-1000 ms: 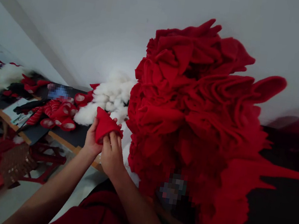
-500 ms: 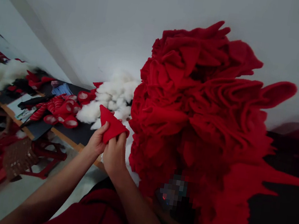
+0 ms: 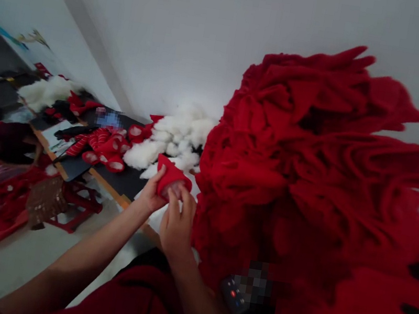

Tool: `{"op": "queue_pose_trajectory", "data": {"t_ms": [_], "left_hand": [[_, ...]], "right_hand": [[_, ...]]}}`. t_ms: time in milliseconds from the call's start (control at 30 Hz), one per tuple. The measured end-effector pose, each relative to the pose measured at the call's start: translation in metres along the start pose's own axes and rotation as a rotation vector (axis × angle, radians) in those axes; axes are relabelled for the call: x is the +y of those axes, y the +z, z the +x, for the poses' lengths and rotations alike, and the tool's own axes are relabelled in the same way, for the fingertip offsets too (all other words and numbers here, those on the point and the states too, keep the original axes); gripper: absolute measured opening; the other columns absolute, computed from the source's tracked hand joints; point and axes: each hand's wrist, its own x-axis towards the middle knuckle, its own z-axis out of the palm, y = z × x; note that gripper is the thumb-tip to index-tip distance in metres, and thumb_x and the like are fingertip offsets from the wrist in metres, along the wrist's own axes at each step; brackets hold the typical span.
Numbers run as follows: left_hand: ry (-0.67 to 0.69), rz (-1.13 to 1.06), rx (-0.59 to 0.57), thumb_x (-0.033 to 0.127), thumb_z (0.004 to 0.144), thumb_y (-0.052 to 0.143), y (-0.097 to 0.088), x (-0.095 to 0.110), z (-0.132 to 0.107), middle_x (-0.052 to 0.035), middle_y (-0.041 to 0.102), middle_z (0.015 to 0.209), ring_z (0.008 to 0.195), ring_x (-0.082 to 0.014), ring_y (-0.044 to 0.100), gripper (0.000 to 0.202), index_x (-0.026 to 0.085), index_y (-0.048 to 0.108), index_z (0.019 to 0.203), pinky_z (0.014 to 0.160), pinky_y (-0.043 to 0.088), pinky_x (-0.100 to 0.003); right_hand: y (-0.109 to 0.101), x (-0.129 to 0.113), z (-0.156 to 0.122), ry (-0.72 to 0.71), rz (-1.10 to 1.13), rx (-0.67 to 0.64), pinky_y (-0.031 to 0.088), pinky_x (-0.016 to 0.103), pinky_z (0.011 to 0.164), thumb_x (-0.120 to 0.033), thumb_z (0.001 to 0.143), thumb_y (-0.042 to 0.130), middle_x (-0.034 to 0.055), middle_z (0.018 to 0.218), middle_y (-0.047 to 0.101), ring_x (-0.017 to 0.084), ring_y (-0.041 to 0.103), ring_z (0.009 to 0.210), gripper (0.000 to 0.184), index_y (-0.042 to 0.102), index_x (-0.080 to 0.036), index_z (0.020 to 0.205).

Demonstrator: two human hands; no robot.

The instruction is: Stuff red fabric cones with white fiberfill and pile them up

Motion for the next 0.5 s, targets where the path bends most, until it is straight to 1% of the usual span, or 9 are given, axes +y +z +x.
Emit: {"op": "queue_pose_trajectory", "data": {"t_ms": [100,200,333,400,500], "left_hand": [[-0.008,-0.013,-0.02,0.034,0.082,0.048,-0.003,0.0,0.001,-0.0047,0.066,0.072,0.064,-0.0133,0.063,0.024,0.013,0.06,0.081,0.065,0.051,-0.025],[-0.031,-0.021,-0.016,0.036,0.081,0.049,-0.005,-0.003,0.0,-0.0051,0.066,0.07,0.062,-0.0128,0.062,0.026,0.013,0.06,0.079,0.063,0.051,-0.023],[-0.037,-0.06,-0.001,0.04,0.079,0.051,-0.008,-0.001,-0.002,-0.0053,0.066,0.068,0.06,-0.014,0.061,0.03,0.012,0.061,0.077,0.063,0.051,-0.026],[-0.066,-0.071,0.032,0.042,0.078,0.051,-0.011,0.0,-0.002,-0.0056,0.065,0.067,0.06,-0.0147,0.061,0.032,0.011,0.06,0.076,0.066,0.051,-0.028],[-0.125,-0.084,0.05,0.042,0.077,0.053,-0.021,-0.001,-0.001,-0.0057,0.064,0.065,0.058,-0.0133,0.061,0.032,0.01,0.059,0.073,0.065,0.05,-0.025]], "right_hand": [[0.002,-0.003,0.001,-0.025,-0.029,-0.025,0.045,0.044,0.087,-0.009,0.083,0.036,0.0142,0.116,0.05,0.025,0.046,0.109,0.039,0.048,-0.018,0.119],[0.003,-0.003,-0.001,-0.018,-0.031,-0.03,0.045,0.043,0.086,-0.009,0.083,0.037,0.0147,0.115,0.05,0.025,0.046,0.109,0.036,0.051,-0.016,0.116],[0.002,-0.005,-0.005,0.005,0.042,-0.04,0.044,0.042,0.089,-0.007,0.081,0.037,0.0116,0.116,0.051,0.022,0.048,0.106,0.037,0.055,-0.018,0.111],[0.005,-0.005,-0.008,0.033,0.097,-0.064,0.046,0.039,0.086,-0.008,0.081,0.036,0.0109,0.112,0.053,0.021,0.05,0.103,0.036,0.055,-0.019,0.11],[0.018,-0.003,-0.015,0.1,0.149,-0.082,0.047,0.038,0.086,-0.011,0.083,0.035,0.0105,0.108,0.054,0.02,0.052,0.102,0.033,0.057,-0.019,0.107]]}}
